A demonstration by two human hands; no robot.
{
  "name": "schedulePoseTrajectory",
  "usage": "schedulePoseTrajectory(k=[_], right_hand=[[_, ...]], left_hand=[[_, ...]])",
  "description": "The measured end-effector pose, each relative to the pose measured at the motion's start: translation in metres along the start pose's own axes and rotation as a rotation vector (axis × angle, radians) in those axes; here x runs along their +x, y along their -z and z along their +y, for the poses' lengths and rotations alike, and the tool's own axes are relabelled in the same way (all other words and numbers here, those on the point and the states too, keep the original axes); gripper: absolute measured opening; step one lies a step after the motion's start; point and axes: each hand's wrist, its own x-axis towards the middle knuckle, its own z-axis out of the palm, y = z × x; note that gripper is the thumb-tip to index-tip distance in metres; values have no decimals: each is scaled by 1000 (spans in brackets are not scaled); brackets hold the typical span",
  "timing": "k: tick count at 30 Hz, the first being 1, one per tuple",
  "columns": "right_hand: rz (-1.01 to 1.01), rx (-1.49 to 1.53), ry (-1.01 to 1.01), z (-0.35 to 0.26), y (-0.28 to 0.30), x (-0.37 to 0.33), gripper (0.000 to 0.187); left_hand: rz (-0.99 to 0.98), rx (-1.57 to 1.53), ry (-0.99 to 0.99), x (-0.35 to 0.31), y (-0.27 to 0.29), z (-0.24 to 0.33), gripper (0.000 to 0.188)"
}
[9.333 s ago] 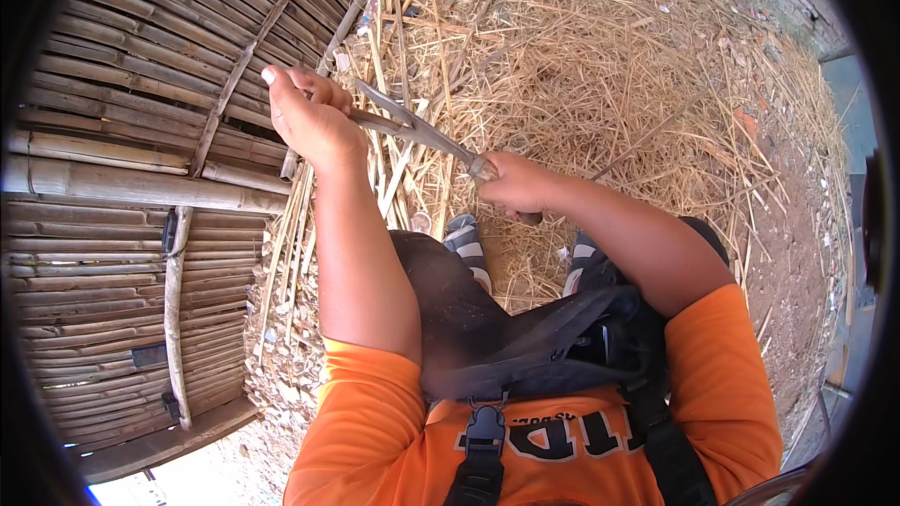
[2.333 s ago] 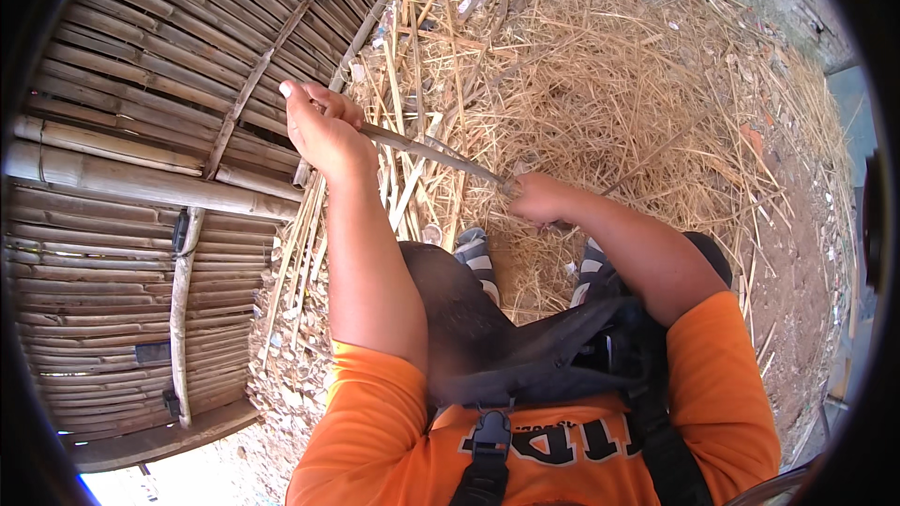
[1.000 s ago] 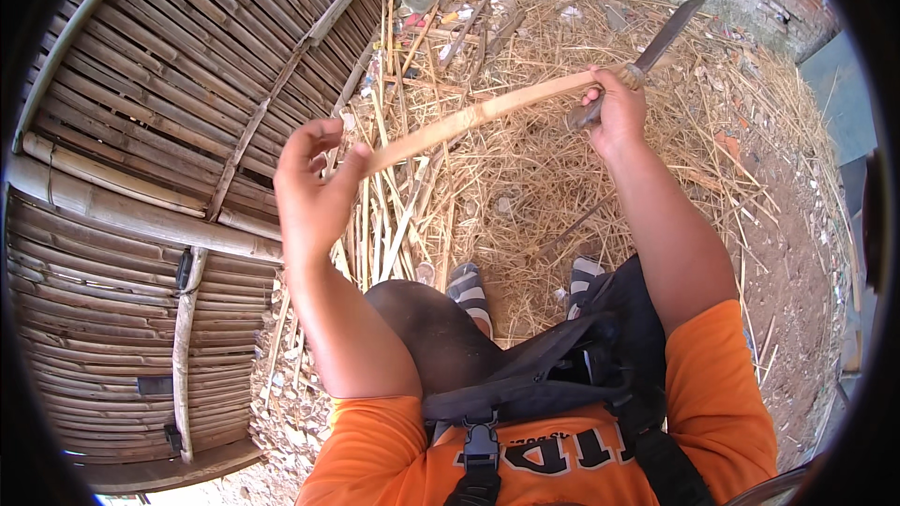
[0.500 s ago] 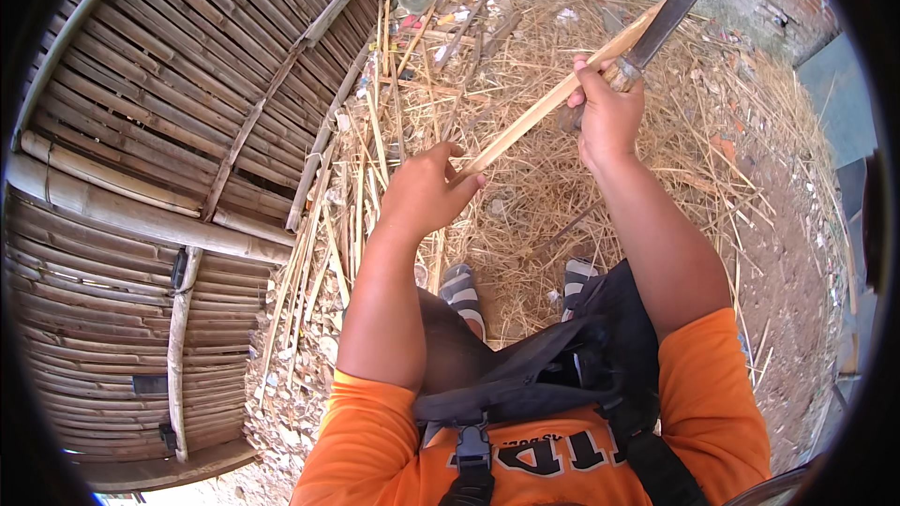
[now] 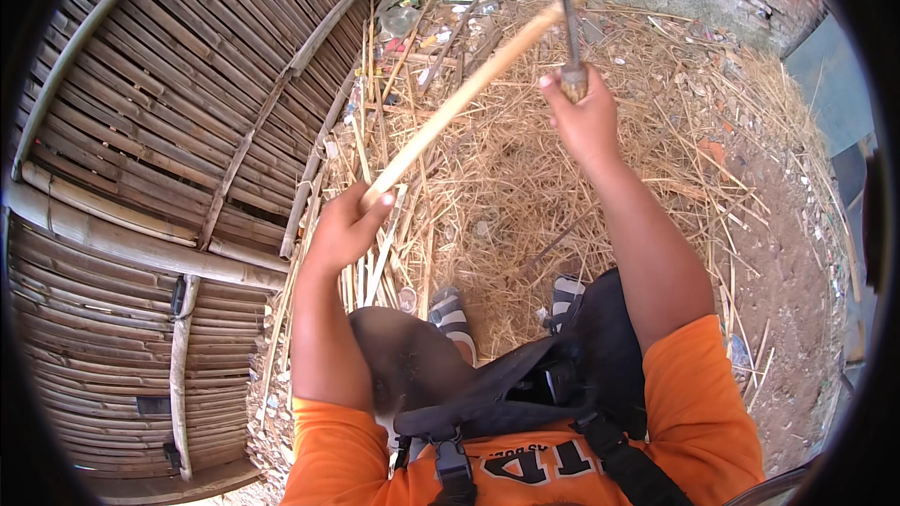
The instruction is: The person uses a machete to strip and shave a long bamboo stick while sitting on the ground surrounded by wood shavings.
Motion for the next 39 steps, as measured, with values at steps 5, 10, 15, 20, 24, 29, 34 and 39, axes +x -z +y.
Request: schedulePoseTrajectory(k=[5, 10, 15, 20, 24, 29, 34, 39], right_hand=[[-325, -326, 406, 22, -4, -11, 26], [-690, -573, 822, 16, -31, -41, 16], [-755, -566, 774, 31, -44, -47, 22], [-714, -684, 653, 32, -46, -49, 17], [-834, -662, 795, 20, -55, -78, 13], [-900, -623, 799, 16, -62, -82, 15], [-771, -607, 613, 36, -48, -50, 9], [-864, -611, 672, 17, -52, -73, 9]], left_hand=[[219, 51, 17, -87, 21, -16, 39], [204, 70, 301, -224, 17, -38, 38], [256, -44, 449, -301, -23, -50, 39], [237, -45, 460, -325, -45, -45, 42], [238, -53, 439, -328, -53, -55, 42], [285, 136, 380, -327, -59, -51, 42], [268, 188, 350, -319, -58, -58, 42], [240, 94, 414, -325, -55, -54, 38]])
